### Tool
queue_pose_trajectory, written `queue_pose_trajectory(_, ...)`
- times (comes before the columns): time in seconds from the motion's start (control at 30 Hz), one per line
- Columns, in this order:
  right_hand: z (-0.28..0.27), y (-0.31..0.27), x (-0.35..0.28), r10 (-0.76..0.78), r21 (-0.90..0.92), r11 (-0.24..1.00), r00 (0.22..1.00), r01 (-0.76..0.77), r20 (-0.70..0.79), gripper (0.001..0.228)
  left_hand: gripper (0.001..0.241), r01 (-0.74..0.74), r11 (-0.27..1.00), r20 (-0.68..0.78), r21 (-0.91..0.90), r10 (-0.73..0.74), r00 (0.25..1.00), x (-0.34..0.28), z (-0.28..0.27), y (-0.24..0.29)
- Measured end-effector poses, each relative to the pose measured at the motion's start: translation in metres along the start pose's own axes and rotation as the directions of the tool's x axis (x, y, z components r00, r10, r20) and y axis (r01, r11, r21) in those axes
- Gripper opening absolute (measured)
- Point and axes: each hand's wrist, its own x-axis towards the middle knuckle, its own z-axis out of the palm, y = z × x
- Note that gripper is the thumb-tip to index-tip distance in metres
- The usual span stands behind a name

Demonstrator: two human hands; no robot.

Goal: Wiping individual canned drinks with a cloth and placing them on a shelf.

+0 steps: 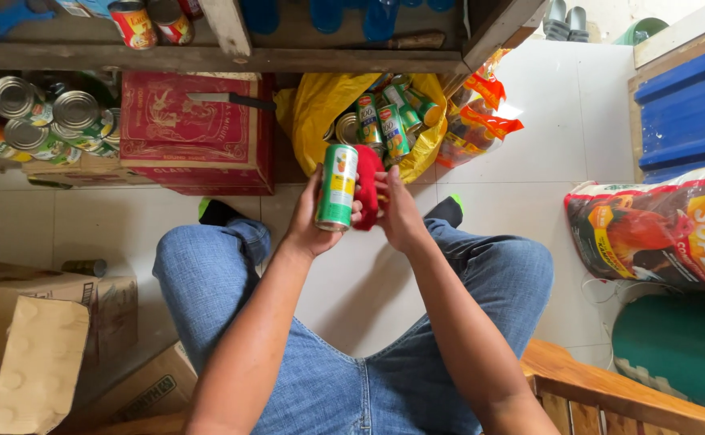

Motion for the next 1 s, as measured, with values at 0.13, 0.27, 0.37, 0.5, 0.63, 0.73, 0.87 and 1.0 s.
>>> queue_pose_trajectory(0.13,0.005,0.005,0.004,0.133,0.491,0.842,0.969,-0.221,0.208,0.044,0.061,0.052,0.999,0.045,-0.001,-0.052,0.998,-0.009,0.013,-0.010)
queue_pose_trajectory(0.27,-0.003,-0.010,0.005,0.186,0.518,0.841,0.983,-0.159,-0.001,0.024,0.062,0.021,0.996,0.008,0.084,-0.022,1.000,-0.014,0.017,-0.012)
queue_pose_trajectory(0.37,-0.019,-0.001,0.020,0.125,0.547,0.837,0.975,-0.005,-0.182,0.014,0.059,0.003,0.992,-0.025,0.127,0.000,1.000,-0.007,0.003,-0.014)
queue_pose_trajectory(0.5,-0.018,-0.027,0.010,0.023,0.448,0.892,0.983,0.062,-0.180,0.012,0.065,-0.135,0.951,-0.126,0.279,0.176,0.976,0.005,-0.015,-0.011)
queue_pose_trajectory(0.63,-0.010,-0.040,-0.002,-0.028,0.455,0.888,0.997,0.057,-0.071,0.012,0.055,-0.293,0.840,-0.130,0.457,0.389,0.912,0.009,-0.015,-0.006)
queue_pose_trajectory(0.73,-0.013,-0.033,-0.004,-0.010,0.438,0.899,1.000,0.021,-0.028,0.013,0.059,-0.282,0.807,-0.087,0.519,0.378,0.922,0.001,-0.011,-0.008)
queue_pose_trajectory(0.87,-0.020,-0.037,-0.007,-0.080,0.315,0.945,0.996,0.086,-0.030,0.016,0.055,-0.336,0.783,-0.072,0.523,0.434,0.898,0.012,-0.027,-0.017)
queue_pose_trajectory(1.0,-0.039,-0.012,-0.001,0.033,0.146,0.988,0.993,-0.049,0.110,0.043,0.053,-0.375,0.824,-0.103,0.424,0.455,0.884,0.011,-0.026,-0.014)
